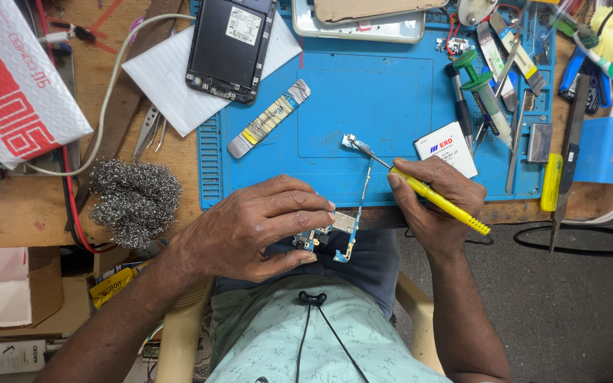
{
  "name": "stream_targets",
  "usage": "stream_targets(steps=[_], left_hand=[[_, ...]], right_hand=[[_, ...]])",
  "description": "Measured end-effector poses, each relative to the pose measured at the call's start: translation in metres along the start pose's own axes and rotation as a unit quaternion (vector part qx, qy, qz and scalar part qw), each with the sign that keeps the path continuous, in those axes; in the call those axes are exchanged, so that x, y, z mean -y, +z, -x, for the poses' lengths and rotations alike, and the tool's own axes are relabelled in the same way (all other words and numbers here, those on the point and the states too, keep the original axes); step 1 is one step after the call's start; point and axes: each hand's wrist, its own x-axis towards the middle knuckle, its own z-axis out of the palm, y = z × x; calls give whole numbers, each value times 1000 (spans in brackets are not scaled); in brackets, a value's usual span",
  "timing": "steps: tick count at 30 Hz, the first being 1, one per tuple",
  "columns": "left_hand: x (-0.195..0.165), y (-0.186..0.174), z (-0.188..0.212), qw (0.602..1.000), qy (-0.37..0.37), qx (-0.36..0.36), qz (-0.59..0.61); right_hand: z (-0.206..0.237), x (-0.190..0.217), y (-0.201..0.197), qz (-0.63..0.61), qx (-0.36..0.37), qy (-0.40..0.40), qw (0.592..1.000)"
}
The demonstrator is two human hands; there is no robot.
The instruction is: The person solders and reworks components on a disassembled smartphone motherboard at a repair bench, holding the board with one hand while applying a yellow soldering iron to its connectors. They reposition the board and a metal bracket repeatedly, briefly handle a small round container, and continue soldering the board on the mat.
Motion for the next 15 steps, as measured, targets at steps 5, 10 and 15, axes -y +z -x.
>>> stream_targets(steps=[5,10,15], left_hand=[[-2,-1,-1,1000,3,-2,-10],[-15,14,-3,999,-1,-35,-23],[-23,39,-9,997,3,-76,-27]], right_hand=[[3,-7,-2,-24,-20,11,999],[9,-11,-4,-135,-83,54,986],[18,-7,-11,-103,-78,30,991]])
